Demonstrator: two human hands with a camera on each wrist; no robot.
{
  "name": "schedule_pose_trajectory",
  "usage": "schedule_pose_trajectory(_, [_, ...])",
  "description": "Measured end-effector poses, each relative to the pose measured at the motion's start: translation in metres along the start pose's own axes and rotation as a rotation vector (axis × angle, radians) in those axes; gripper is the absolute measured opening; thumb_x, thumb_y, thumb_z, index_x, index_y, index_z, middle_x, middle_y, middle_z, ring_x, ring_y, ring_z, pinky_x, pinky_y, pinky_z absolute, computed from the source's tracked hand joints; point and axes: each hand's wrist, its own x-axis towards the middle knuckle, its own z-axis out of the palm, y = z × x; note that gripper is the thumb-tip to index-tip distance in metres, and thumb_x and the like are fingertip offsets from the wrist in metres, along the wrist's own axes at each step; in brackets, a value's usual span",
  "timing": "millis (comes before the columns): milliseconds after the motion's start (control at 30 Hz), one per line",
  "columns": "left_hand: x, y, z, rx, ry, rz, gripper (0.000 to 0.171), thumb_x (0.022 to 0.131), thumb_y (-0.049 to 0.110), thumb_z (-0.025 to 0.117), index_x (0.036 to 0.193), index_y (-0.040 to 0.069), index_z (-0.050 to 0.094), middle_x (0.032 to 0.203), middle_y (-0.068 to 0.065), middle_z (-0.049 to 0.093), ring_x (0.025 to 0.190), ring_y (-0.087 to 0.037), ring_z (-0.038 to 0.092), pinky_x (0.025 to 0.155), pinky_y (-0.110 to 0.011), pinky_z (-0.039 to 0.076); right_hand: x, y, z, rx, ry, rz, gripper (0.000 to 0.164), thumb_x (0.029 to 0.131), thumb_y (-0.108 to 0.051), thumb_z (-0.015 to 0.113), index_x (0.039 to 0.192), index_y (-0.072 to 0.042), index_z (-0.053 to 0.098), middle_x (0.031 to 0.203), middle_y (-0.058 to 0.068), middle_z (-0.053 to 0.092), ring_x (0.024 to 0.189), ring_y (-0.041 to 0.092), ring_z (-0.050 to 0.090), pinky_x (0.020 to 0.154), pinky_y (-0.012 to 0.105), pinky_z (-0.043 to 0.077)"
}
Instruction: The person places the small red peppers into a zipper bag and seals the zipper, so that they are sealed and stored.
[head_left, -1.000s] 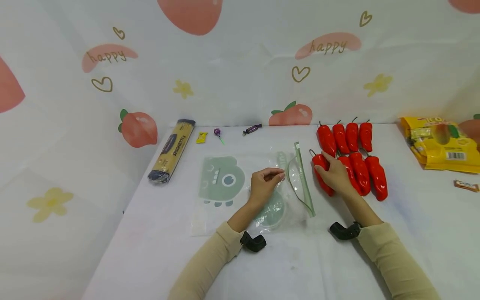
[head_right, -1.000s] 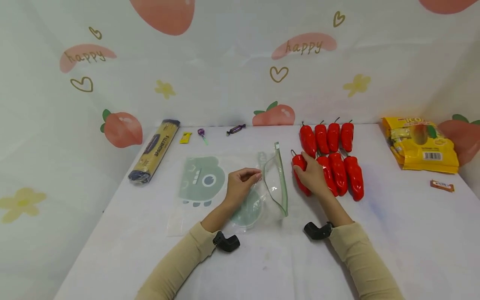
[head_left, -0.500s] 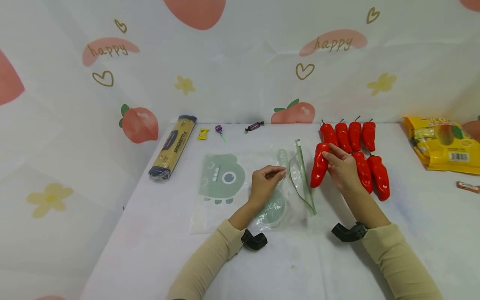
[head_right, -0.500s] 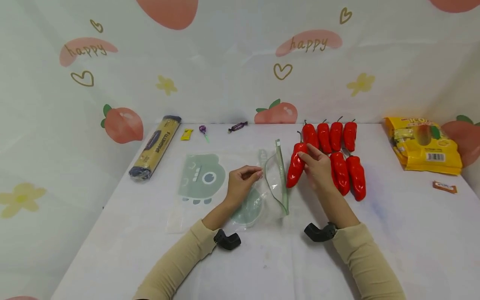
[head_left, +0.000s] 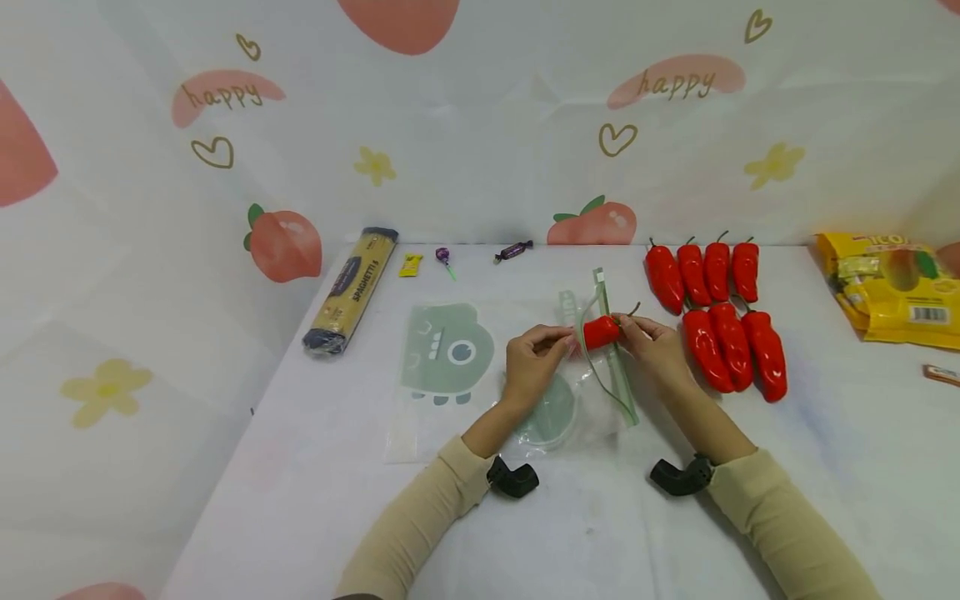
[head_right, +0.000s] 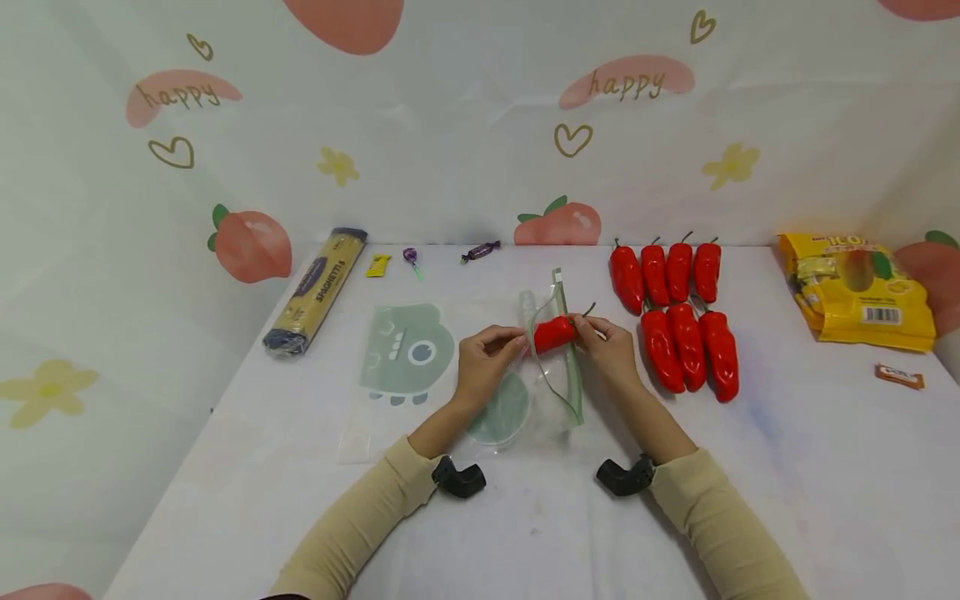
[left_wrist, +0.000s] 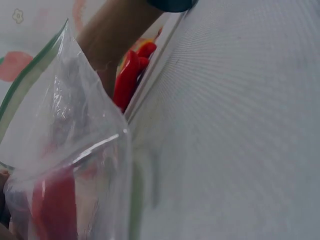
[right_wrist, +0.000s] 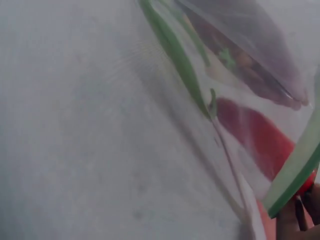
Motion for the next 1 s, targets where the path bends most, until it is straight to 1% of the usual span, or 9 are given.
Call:
schedule_pose_trajectory(100, [0.0, 0.0, 0.0, 0.025, 0.016, 0.011, 0.015, 0.082, 0.0, 0.064, 0.092, -0.011, 0.066, 0.092, -0.025, 0.067, 0.078, -0.034, 0.065, 0.065, -0.01, 0.049, 0.002, 0.007, 0.003, -0.221, -0.028, -0.067, 0.055, 0.088, -0.045, 0.054, 0.126, -0.005, 0.055, 0.118, 0.005, 0.064, 0.086, -0.006, 0.055, 0.083, 0.012, 0.048])
schedule_pose_trajectory(233, [0.001, -0.001, 0.001, 0.028, 0.025, 0.022, 0.015, 0.082, 0.001, 0.064, 0.092, -0.01, 0.067, 0.089, -0.025, 0.067, 0.077, -0.032, 0.066, 0.064, -0.013, 0.051, 0.003, 0.007, 0.0, -0.402, -0.072, -0.12, 0.049, 0.086, -0.044, 0.059, 0.11, -0.001, 0.066, 0.096, 0.005, 0.072, 0.08, 0.001, 0.057, 0.071, 0.013, 0.049])
schedule_pose_trajectory(333, [0.001, -0.002, 0.001, 0.031, 0.03, 0.026, 0.015, 0.082, 0.001, 0.064, 0.091, -0.01, 0.067, 0.087, -0.025, 0.067, 0.076, -0.033, 0.066, 0.064, -0.013, 0.051, 0.003, 0.002, -0.013, -0.474, -0.059, -0.167, 0.045, 0.087, -0.042, 0.058, 0.106, -0.002, 0.068, 0.091, 0.005, 0.073, 0.078, 0.004, 0.058, 0.067, 0.016, 0.048])
schedule_pose_trajectory(400, [0.001, -0.002, 0.002, 0.038, 0.034, 0.028, 0.015, 0.082, 0.001, 0.065, 0.091, -0.01, 0.067, 0.087, -0.025, 0.067, 0.076, -0.034, 0.066, 0.064, -0.012, 0.05, 0.003, -0.001, -0.025, -0.439, -0.028, -0.217, 0.043, 0.089, -0.039, 0.057, 0.11, -0.003, 0.065, 0.09, -0.003, 0.072, 0.08, 0.004, 0.061, 0.069, 0.014, 0.05])
schedule_pose_trajectory(467, [0.001, -0.002, 0.002, 0.045, 0.039, 0.03, 0.014, 0.082, 0.001, 0.065, 0.091, -0.01, 0.067, 0.087, -0.025, 0.067, 0.076, -0.035, 0.065, 0.063, -0.012, 0.05, 0.003, -0.004, -0.035, -0.344, 0.014, -0.245, 0.045, 0.09, -0.038, 0.055, 0.117, -0.003, 0.06, 0.091, -0.014, 0.069, 0.085, 0.001, 0.063, 0.074, 0.011, 0.05])
schedule_pose_trajectory(600, [0.0, -0.001, 0.001, 0.045, 0.04, 0.023, 0.014, 0.082, 0.0, 0.064, 0.091, -0.011, 0.067, 0.088, -0.025, 0.067, 0.076, -0.035, 0.065, 0.063, -0.01, 0.048, 0.003, -0.009, -0.053, -0.161, 0.124, -0.224, 0.049, 0.09, -0.039, 0.053, 0.128, -0.009, 0.053, 0.094, -0.028, 0.063, 0.097, -0.005, 0.058, 0.08, 0.005, 0.045])
schedule_pose_trajectory(733, [0.0, 0.001, 0.001, 0.052, 0.035, 0.015, 0.015, 0.082, 0.0, 0.064, 0.091, -0.011, 0.067, 0.088, -0.025, 0.067, 0.076, -0.034, 0.065, 0.063, -0.01, 0.048, 0.002, -0.012, -0.069, -0.055, 0.246, -0.137, 0.05, 0.087, -0.041, 0.055, 0.132, -0.02, 0.051, 0.11, -0.021, 0.061, 0.108, 0.0, 0.05, 0.085, 0.006, 0.043])
schedule_pose_trajectory(833, [0.0, 0.002, 0.001, 0.05, 0.031, 0.012, 0.015, 0.082, 0.0, 0.064, 0.091, -0.011, 0.066, 0.088, -0.025, 0.067, 0.077, -0.034, 0.065, 0.063, -0.01, 0.048, 0.001, -0.013, -0.08, -0.01, 0.281, -0.066, 0.05, 0.088, -0.038, 0.055, 0.135, -0.024, 0.047, 0.128, -0.013, 0.055, 0.117, 0.003, 0.044, 0.094, 0.009, 0.039])
schedule_pose_trajectory(1000, [-0.002, 0.002, 0.002, 0.049, 0.045, 0.014, 0.014, 0.082, 0.0, 0.064, 0.091, -0.011, 0.066, 0.088, -0.025, 0.067, 0.077, -0.034, 0.065, 0.064, -0.01, 0.049, 0.002, -0.009, -0.085, -0.114, 0.281, -0.005, 0.045, 0.095, -0.026, 0.046, 0.14, -0.025, 0.039, 0.145, -0.002, 0.04, 0.132, 0.01, 0.035, 0.106, 0.018, 0.032])
